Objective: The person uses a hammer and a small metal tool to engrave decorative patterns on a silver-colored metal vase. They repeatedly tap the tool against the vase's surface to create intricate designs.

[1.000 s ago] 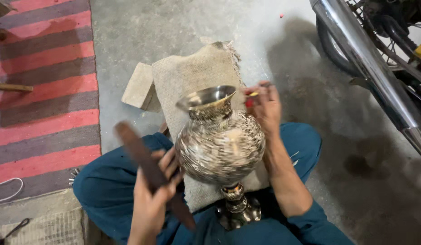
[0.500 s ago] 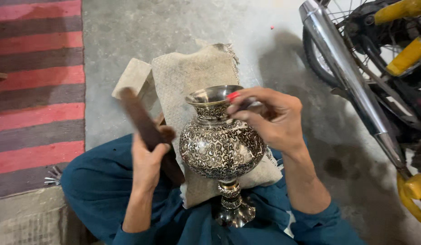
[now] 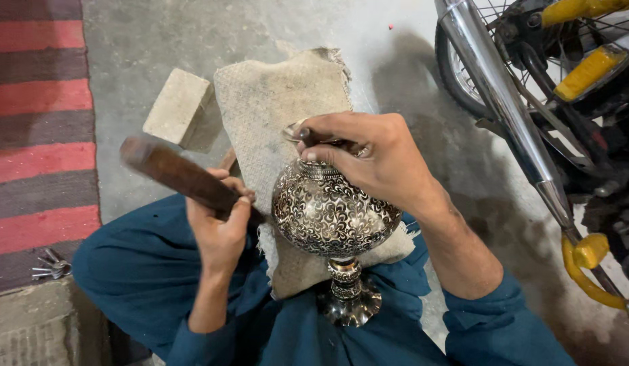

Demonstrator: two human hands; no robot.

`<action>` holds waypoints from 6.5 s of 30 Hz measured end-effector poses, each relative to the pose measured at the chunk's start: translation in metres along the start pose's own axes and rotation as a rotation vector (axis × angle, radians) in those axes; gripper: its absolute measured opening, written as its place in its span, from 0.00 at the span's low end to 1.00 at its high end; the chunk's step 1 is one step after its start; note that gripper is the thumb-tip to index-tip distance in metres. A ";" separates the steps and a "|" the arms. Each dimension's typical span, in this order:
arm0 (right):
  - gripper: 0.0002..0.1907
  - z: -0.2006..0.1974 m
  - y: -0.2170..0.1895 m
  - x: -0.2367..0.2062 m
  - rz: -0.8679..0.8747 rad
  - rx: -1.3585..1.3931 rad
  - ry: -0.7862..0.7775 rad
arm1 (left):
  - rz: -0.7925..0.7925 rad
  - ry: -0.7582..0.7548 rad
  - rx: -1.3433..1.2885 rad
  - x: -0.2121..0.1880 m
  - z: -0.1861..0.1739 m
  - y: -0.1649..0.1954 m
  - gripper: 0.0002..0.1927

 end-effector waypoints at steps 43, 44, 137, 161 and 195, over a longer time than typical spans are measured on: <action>0.14 0.013 -0.009 0.002 -0.063 -0.146 0.016 | 0.482 -0.593 1.058 0.082 -0.014 0.114 0.45; 0.14 0.012 -0.009 0.003 -0.070 -0.161 0.020 | 0.496 -0.576 1.063 0.082 -0.015 0.114 0.44; 0.10 -0.026 0.031 0.008 -0.154 -0.072 -0.079 | 0.548 -0.700 1.241 0.095 0.032 0.120 0.38; 0.13 -0.036 0.043 0.007 -0.127 -0.005 -0.091 | 0.524 -0.602 1.026 0.098 0.054 0.134 0.39; 0.13 -0.056 0.067 0.011 -0.223 0.120 -0.086 | 0.501 -0.662 1.047 0.102 0.083 0.135 0.38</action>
Point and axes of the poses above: each hand's wrist, its own x-axis towards the middle knuckle, its own z-axis out of the palm, y = z × x, the point moved 3 cm from there along x, towards the middle knuckle, and after that the axes turned 14 degrees about z, right-handed, at the moved point
